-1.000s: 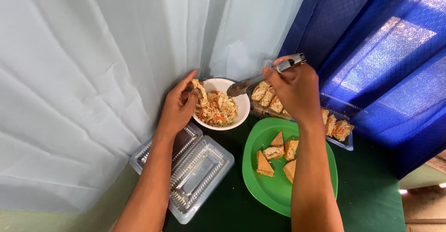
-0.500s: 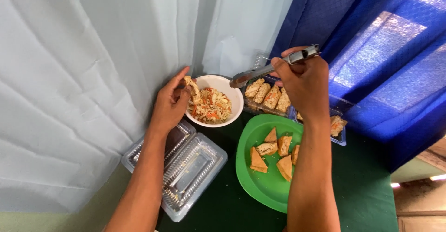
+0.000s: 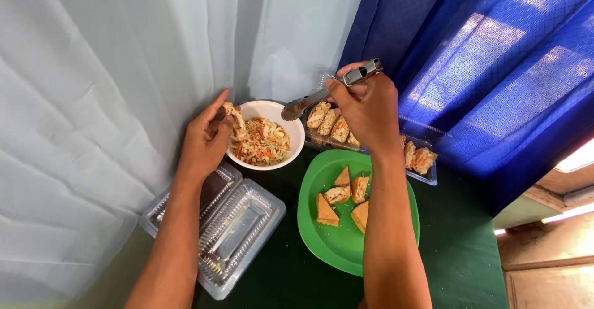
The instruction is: Using metal tongs to stuff a vegetable and meat filling into fried tofu puffs on a preparation table.
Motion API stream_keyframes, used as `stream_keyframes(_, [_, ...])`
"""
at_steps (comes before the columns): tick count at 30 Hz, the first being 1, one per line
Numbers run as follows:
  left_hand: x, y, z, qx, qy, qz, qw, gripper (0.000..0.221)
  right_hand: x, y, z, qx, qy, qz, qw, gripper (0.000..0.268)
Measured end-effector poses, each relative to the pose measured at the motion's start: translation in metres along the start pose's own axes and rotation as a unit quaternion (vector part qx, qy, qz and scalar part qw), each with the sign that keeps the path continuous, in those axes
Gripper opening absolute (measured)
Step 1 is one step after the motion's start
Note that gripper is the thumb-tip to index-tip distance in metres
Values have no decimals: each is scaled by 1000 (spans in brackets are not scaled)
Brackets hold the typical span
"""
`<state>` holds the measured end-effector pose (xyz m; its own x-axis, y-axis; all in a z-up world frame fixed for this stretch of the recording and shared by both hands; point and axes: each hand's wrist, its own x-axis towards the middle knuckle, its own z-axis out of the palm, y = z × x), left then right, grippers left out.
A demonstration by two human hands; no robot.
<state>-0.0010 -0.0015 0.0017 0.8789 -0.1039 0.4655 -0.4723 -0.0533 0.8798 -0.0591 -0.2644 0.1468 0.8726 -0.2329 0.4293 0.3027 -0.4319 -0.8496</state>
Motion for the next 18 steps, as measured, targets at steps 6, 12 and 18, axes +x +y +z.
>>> stream_keyframes(6, [1, -16, -2, -8, -2, -1, 1000, 53, -1, 0, 1, -13, -4, -4, 1000, 26])
stream_keyframes(12, [-1, -9, -1, 4, -1, -2, 1000, 54, 7, 21, 4, -10, -11, -29, 999, 24])
stream_keyframes(18, [0, -6, -1, 3, -3, 4, 1000, 54, 3, 12, 3, -10, -18, -34, 999, 25])
